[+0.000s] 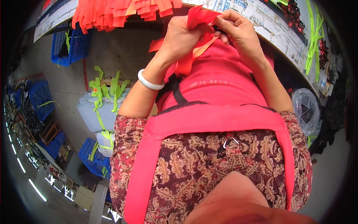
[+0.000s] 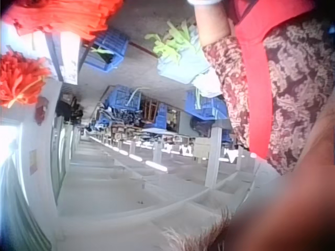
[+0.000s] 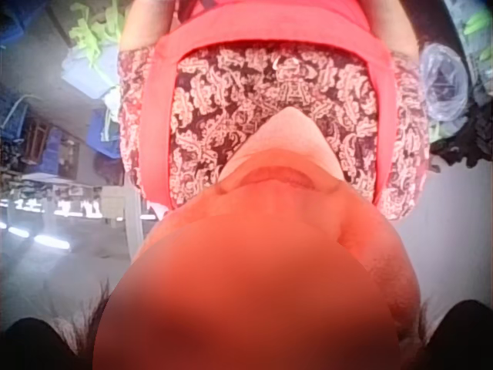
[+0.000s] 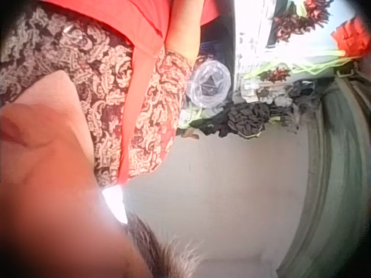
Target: Manual assembly of plastic buckles onto reflective orange safety straps at an industrial workbench.
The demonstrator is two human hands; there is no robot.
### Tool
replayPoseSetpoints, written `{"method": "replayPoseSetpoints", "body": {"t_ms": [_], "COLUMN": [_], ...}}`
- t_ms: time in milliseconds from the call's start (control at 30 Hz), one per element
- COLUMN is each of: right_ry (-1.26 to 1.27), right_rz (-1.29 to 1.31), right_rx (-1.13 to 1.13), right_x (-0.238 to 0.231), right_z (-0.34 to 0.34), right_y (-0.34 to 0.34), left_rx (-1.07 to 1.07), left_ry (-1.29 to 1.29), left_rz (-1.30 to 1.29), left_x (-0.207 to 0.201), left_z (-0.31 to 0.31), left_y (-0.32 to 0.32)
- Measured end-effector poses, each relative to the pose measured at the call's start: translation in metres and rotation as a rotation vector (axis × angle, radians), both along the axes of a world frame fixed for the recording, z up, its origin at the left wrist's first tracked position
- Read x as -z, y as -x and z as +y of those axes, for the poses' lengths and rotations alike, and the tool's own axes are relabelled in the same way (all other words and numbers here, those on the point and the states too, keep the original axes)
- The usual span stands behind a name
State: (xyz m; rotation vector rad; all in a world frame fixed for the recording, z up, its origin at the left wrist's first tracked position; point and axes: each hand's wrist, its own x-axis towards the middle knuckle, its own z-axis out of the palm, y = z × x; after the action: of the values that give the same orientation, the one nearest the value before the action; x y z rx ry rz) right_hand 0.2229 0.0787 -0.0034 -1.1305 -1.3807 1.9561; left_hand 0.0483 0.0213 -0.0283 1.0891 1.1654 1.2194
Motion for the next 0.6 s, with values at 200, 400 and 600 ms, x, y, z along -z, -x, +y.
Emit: {"method": "replayPoseSetpoints", "body": {"t_ms": [200,400,600], "right_ry": [0.195,-0.135,-0.186], "right_rz": [-0.062,-0.032,-0.13], "right_rx": [-0.086,-0.021,-0.589], "right_x": [0.002,-0.001,-0.014], "right_z": [0.009,-0.018,-0.03], "right_y": [-0.001,0.003,-0.007], "left_rx": [-0.034,-0.088,-0.123], "left_ry": [0.044,0.041,0.083], "left_rz": [-0.021,-0.171,-0.284], "left_x": [0.006,0.012,0.016], "left_z": [-0.002,0.002,-0.001], "left_y": [0.001,0.005,0.016]}}
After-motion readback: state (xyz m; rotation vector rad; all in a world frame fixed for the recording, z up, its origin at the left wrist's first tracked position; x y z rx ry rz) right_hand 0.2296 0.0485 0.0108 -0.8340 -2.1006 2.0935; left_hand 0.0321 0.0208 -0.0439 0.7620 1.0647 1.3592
